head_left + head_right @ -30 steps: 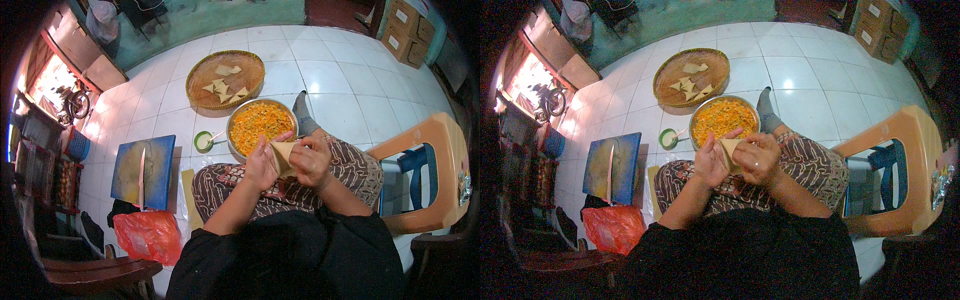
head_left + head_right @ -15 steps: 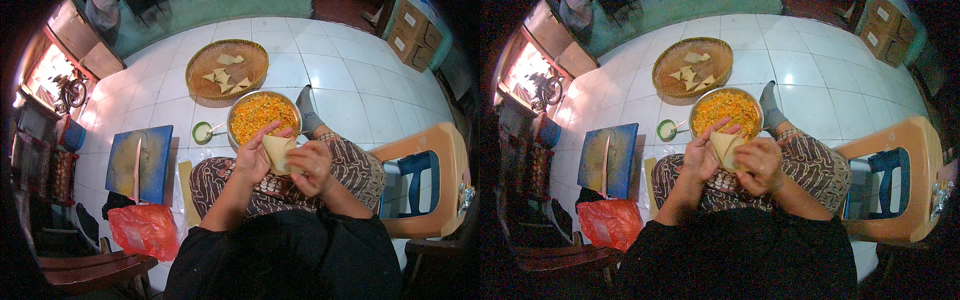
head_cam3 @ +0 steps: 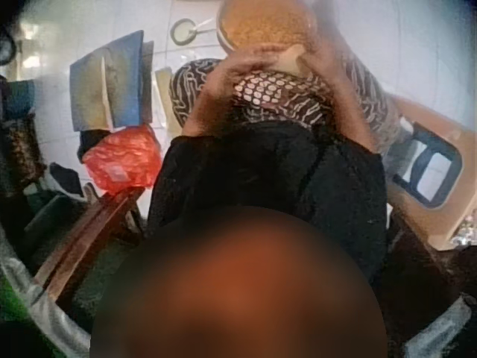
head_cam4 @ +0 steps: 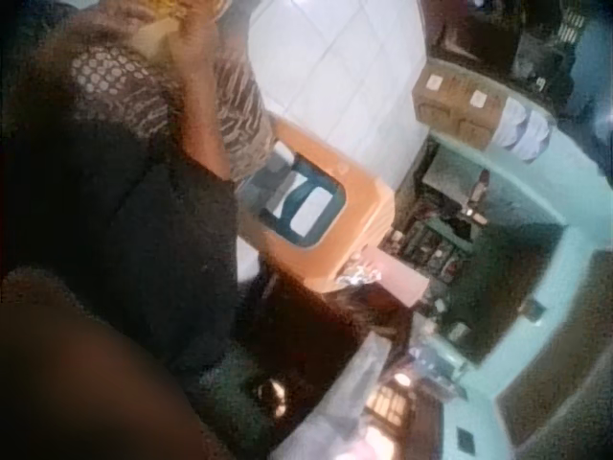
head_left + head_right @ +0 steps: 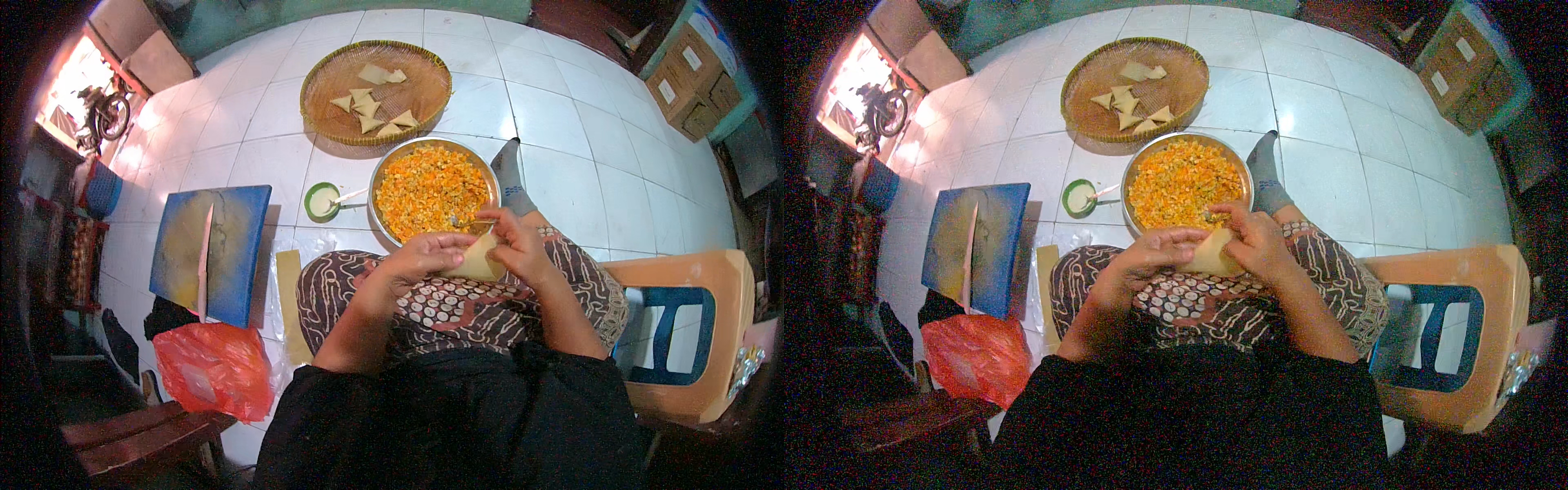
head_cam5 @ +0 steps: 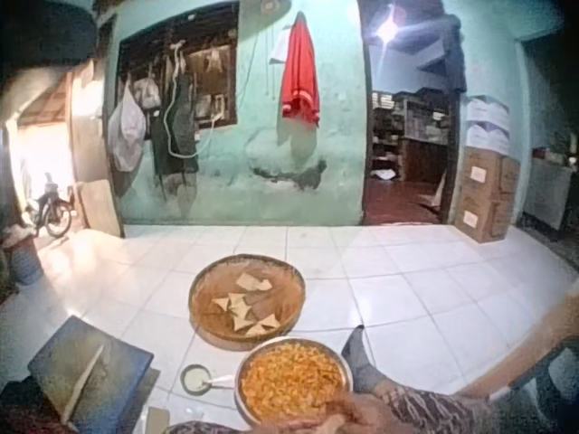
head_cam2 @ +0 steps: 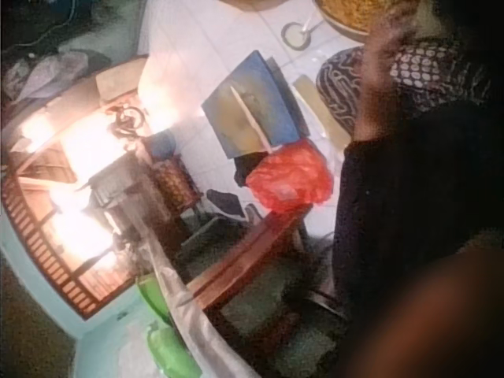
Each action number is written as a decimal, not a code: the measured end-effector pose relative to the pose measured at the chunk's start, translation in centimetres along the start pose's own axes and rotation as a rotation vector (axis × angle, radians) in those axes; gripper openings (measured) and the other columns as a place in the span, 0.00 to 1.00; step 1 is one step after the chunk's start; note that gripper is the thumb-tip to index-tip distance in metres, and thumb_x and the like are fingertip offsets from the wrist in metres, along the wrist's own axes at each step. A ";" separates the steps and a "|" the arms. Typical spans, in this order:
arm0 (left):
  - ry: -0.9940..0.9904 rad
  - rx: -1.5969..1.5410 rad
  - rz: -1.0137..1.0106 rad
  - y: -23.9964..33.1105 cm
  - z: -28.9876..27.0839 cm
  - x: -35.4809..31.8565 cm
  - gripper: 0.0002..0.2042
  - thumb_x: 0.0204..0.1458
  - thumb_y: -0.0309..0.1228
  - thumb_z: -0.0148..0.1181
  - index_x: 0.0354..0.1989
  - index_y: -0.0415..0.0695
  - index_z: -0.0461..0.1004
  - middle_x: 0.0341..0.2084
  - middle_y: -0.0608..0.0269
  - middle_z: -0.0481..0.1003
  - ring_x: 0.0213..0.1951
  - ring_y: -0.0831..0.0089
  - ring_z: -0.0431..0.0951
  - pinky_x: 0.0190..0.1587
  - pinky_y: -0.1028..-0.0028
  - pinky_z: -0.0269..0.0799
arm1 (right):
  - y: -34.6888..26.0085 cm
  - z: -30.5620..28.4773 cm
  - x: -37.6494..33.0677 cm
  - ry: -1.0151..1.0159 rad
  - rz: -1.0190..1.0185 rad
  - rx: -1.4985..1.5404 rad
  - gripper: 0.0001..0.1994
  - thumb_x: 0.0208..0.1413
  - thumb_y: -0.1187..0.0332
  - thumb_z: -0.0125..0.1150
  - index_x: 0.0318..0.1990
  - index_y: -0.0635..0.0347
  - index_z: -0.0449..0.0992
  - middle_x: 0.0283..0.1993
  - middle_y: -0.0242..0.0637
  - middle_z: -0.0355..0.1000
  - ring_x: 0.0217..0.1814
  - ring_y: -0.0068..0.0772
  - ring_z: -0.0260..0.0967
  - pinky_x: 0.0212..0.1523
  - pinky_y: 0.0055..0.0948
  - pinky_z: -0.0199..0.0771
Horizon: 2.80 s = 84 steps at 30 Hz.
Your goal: The person sits on the floor and assembles samosas by placing a filling mixture onto square wrappers, folding them into triangles, and sealing the edges. The finished samosas are placed on a woven tray.
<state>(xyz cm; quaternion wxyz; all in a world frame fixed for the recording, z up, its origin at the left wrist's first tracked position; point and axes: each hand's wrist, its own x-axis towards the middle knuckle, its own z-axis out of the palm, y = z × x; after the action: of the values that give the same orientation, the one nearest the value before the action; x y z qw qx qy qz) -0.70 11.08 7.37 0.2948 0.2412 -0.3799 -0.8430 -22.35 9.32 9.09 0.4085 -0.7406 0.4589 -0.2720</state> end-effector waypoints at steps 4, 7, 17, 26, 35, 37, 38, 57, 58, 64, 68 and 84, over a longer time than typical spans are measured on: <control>-0.115 0.109 0.009 -1.9 -0.4 1.3 0.24 0.47 0.29 0.58 0.54 0.39 0.60 0.43 0.60 0.71 0.46 0.73 0.70 0.49 0.75 0.65 | -3.6 0.9 1.4 -0.068 -0.202 -0.536 0.23 0.35 0.73 0.54 0.46 0.55 0.69 0.31 0.43 0.71 0.34 0.48 0.67 0.37 0.42 0.64; -0.129 0.041 0.026 -3.7 -1.4 2.8 0.24 0.46 0.28 0.58 0.52 0.40 0.59 0.39 0.60 0.71 0.41 0.73 0.72 0.44 0.74 0.69 | -1.5 1.3 3.2 -0.001 -0.177 -0.502 0.20 0.37 0.71 0.54 0.44 0.55 0.70 0.33 0.45 0.70 0.39 0.47 0.66 0.41 0.41 0.63; 0.488 0.003 0.246 2.0 -4.7 1.5 0.26 0.44 0.20 0.56 0.54 0.39 0.57 0.41 0.56 0.71 0.39 0.69 0.74 0.39 0.72 0.72 | 8.6 0.9 4.7 -0.080 0.427 -1.130 0.19 0.45 0.66 0.56 0.48 0.46 0.69 0.42 0.43 0.68 0.42 0.46 0.67 0.47 0.43 0.64; 0.486 -0.297 0.399 4.9 -5.1 4.0 0.24 0.49 0.19 0.50 0.56 0.40 0.54 0.47 0.54 0.66 0.41 0.67 0.73 0.41 0.71 0.72 | 9.3 2.3 7.0 0.213 0.677 0.664 0.09 0.51 0.69 0.50 0.39 0.60 0.68 0.22 0.29 0.63 0.20 0.19 0.58 0.20 0.19 0.58; 0.516 -0.267 0.363 2.2 -8.3 4.3 0.27 0.46 0.16 0.50 0.56 0.44 0.54 0.47 0.58 0.67 0.39 0.70 0.73 0.38 0.74 0.71 | 11.9 2.6 5.8 0.289 0.194 -0.117 0.07 0.54 0.69 0.47 0.35 0.63 0.69 0.24 0.31 0.67 0.23 0.19 0.60 0.23 0.17 0.59; 0.553 -0.266 0.387 2.1 -8.1 4.5 0.26 0.44 0.15 0.50 0.54 0.43 0.57 0.44 0.59 0.69 0.38 0.71 0.73 0.36 0.76 0.69 | 13.8 3.7 5.7 0.237 0.251 -0.001 0.07 0.53 0.69 0.48 0.34 0.64 0.68 0.24 0.33 0.68 0.22 0.20 0.61 0.23 0.18 0.61; 0.571 -0.266 0.398 2.1 -8.1 4.7 0.25 0.43 0.15 0.50 0.53 0.42 0.58 0.43 0.60 0.69 0.37 0.72 0.73 0.35 0.77 0.68 | 13.7 4.0 5.5 0.250 0.322 0.173 0.07 0.53 0.69 0.48 0.34 0.64 0.68 0.23 0.34 0.68 0.22 0.22 0.62 0.23 0.19 0.62; 0.666 -0.041 0.308 1.3 -8.3 5.0 0.30 0.35 0.13 0.50 0.53 0.41 0.59 0.42 0.62 0.70 0.43 0.72 0.71 0.44 0.76 0.68 | 11.0 3.0 5.7 0.321 0.595 0.928 0.11 0.49 0.66 0.48 0.36 0.66 0.67 0.25 0.44 0.69 0.21 0.36 0.68 0.25 0.32 0.74; 0.660 -0.026 0.312 0.9 -8.8 5.1 0.29 0.36 0.12 0.51 0.53 0.41 0.60 0.42 0.62 0.70 0.43 0.71 0.71 0.43 0.76 0.67 | 10.5 2.6 5.8 0.329 0.575 0.920 0.12 0.49 0.66 0.48 0.36 0.66 0.67 0.25 0.44 0.69 0.21 0.36 0.68 0.25 0.31 0.74; 0.751 0.284 0.301 -0.6 -10.0 6.6 0.29 0.36 0.14 0.58 0.52 0.39 0.61 0.44 0.59 0.70 0.46 0.68 0.69 0.48 0.74 0.64 | 8.2 -1.4 5.5 0.433 0.411 0.954 0.10 0.51 0.67 0.47 0.36 0.64 0.68 0.24 0.43 0.69 0.21 0.35 0.68 0.23 0.29 0.73; 0.693 0.419 0.156 -1.6 -9.6 6.9 0.31 0.36 0.16 0.61 0.53 0.39 0.60 0.45 0.57 0.70 0.48 0.67 0.69 0.49 0.72 0.64 | 4.9 -2.3 5.2 0.525 0.335 1.046 0.11 0.49 0.68 0.49 0.37 0.67 0.67 0.26 0.46 0.69 0.22 0.37 0.68 0.23 0.30 0.74; 0.413 0.033 0.239 -0.9 -7.5 6.8 0.24 0.42 0.16 0.50 0.51 0.44 0.60 0.39 0.64 0.69 0.35 0.77 0.71 0.36 0.79 0.68 | 1.8 0.0 4.4 0.400 -0.263 0.671 0.10 0.46 0.77 0.47 0.33 0.75 0.72 0.35 0.51 0.67 0.33 0.44 0.67 0.36 0.39 0.71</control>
<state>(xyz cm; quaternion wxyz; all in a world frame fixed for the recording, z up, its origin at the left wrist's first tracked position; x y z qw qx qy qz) -1.07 3.23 0.96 0.4601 0.3666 -0.3512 -0.7284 -21.28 4.95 7.64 0.4918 -0.5513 0.3163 -0.5951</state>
